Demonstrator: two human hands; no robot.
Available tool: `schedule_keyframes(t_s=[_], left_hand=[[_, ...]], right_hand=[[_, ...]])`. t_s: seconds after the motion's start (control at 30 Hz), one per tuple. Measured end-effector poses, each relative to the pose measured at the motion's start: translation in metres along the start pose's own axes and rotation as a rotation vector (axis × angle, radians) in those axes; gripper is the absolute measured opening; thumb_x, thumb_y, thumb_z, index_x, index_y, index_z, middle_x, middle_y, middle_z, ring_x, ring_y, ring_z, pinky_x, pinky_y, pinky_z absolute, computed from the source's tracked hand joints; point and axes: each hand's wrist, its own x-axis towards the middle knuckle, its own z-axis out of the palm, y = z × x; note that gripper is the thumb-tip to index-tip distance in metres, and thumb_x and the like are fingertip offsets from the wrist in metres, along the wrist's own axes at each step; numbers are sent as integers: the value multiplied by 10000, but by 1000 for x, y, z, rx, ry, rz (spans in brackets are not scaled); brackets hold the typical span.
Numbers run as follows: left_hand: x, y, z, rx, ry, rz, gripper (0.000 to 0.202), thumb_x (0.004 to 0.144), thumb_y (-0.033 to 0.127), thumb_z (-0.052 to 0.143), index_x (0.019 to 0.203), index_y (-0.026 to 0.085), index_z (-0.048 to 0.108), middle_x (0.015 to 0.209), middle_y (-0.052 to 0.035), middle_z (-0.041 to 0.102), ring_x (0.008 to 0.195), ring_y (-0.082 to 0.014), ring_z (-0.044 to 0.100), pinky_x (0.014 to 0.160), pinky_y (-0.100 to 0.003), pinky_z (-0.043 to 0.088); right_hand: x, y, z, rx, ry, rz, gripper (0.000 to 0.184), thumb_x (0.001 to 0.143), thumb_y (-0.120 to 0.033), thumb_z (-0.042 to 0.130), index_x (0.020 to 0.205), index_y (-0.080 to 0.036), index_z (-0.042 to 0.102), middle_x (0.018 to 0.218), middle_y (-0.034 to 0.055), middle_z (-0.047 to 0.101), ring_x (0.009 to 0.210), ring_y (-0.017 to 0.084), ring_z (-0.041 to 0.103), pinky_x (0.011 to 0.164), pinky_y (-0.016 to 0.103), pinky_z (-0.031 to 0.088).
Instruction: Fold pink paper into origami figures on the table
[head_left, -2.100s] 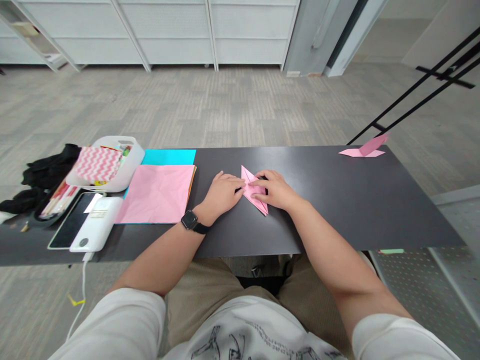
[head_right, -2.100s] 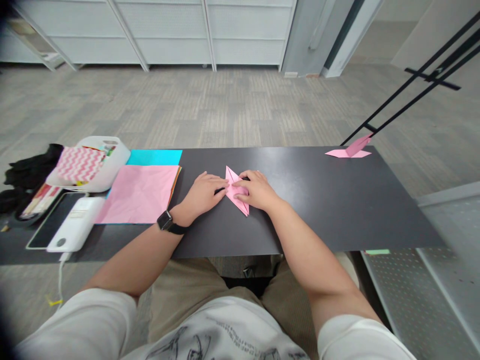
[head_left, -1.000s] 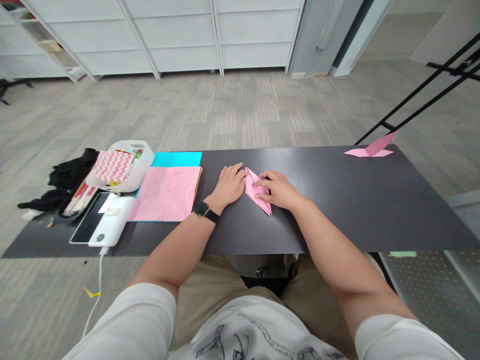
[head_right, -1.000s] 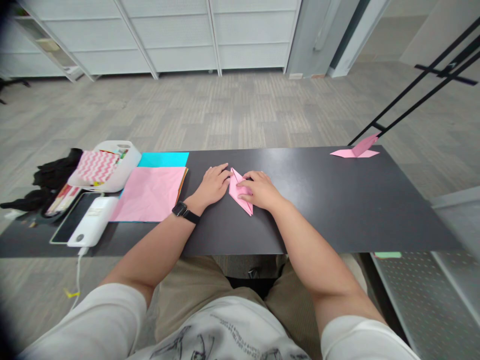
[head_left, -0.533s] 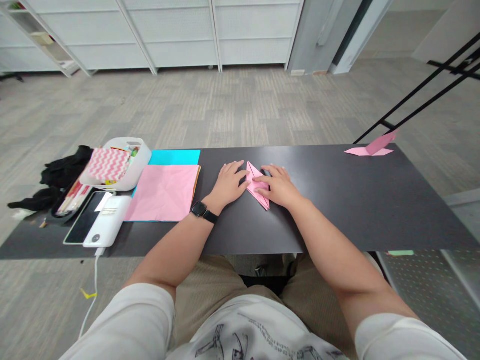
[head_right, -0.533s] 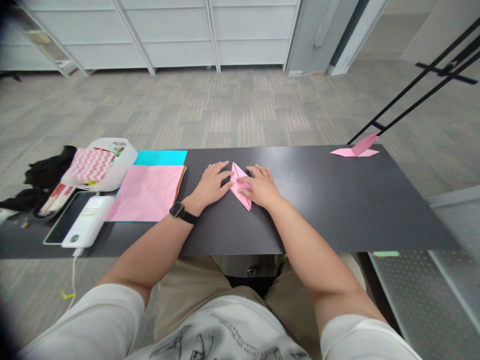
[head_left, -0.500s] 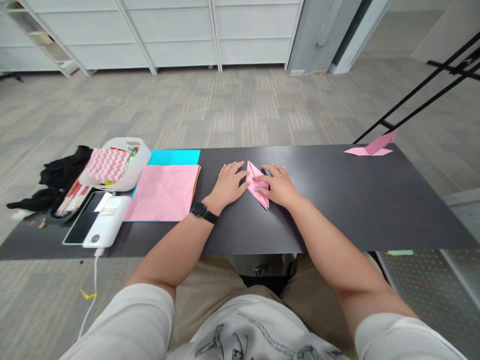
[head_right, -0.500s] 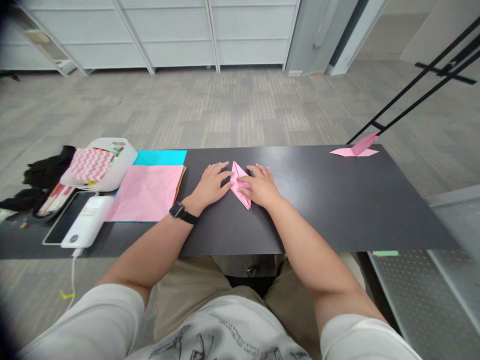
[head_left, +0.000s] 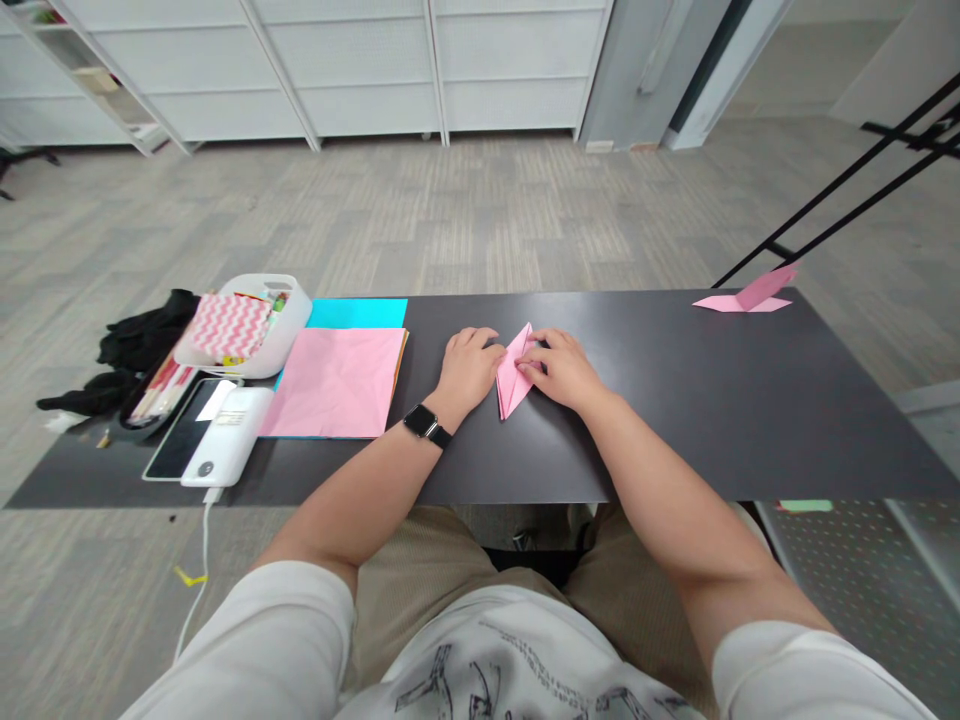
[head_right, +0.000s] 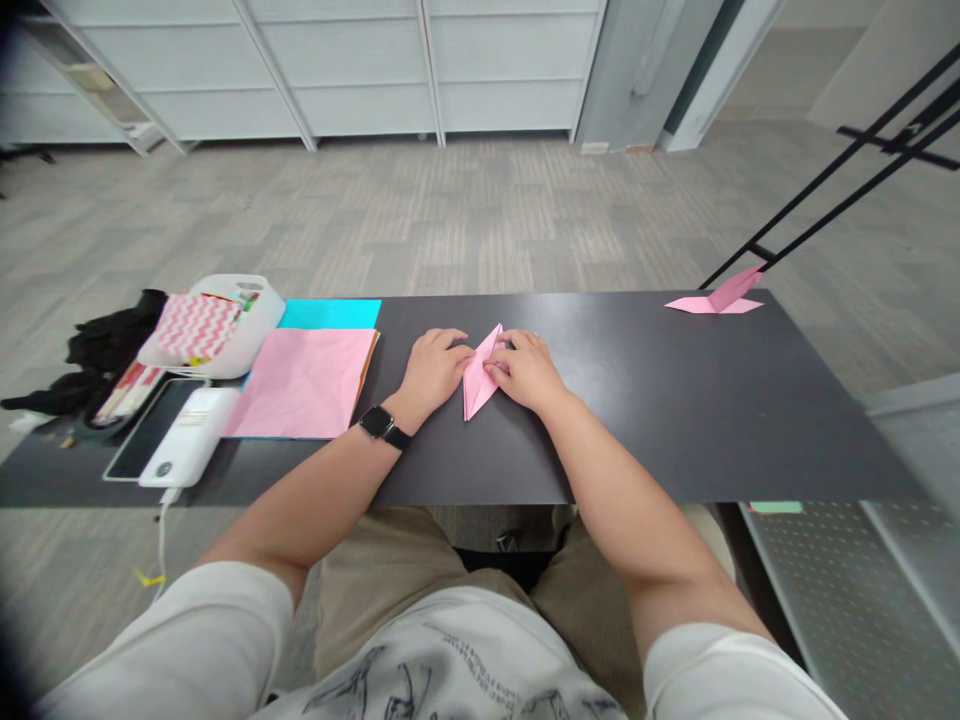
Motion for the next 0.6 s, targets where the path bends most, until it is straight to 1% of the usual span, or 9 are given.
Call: schedule_keyframes(t_s=[0.1,0.23,0.33,0.4,0.47,0.6], left_hand=[[0,0,1,-31,-41,20,307,1081,291,547,1172,311,839,1451,-22,702,1316,-299,557,1135,-509,476],[0,0,5,-84,-94,44,370,1100,327,497,1331,360,785,1544,-13,652,1403,-293,525,1236,-546,406],[-1,0,6,-77,-123,48,411,1108,331,471,1432,375,720,1614,-14,592,1482,-300,478,1304,-597,317],[-1,0,5,-68,-140,39,425,1112,339,462,1468,369,693,1644,-24,561,1515,-310,454,1326,-620,276],[-2,-1,5,-61,-154,34,433,1115,363,458,1489,361,677,1664,-37,538,1541,-325,433,1334,-638,255],[-3,-5,6,-24,-185,55,463,1115,401,466,1556,386,605,1721,-48,462,1601,-361,364,1328,-697,220]], right_hand=[[0,2,-1,25,-15,-54,171,990,-332,687,1038,-307,849,1320,84,694,1283,320,599,1163,557,443],[1,8,-1,59,-42,-46,200,982,-323,685,1137,-319,811,1253,69,731,1232,309,639,1144,571,455],[2,11,-1,54,-49,-37,247,987,-320,669,1199,-314,795,1265,77,731,1227,307,648,1127,561,471],[2,12,-2,51,-45,-45,269,993,-317,660,1225,-304,794,1278,85,729,1230,305,651,1117,544,480],[1,13,-1,49,-36,-53,292,995,-314,655,1252,-294,792,1304,94,725,1247,308,647,1117,536,480],[0,16,2,56,-18,-51,320,997,-314,647,1281,-283,792,1363,106,706,1296,312,628,1150,546,460]])
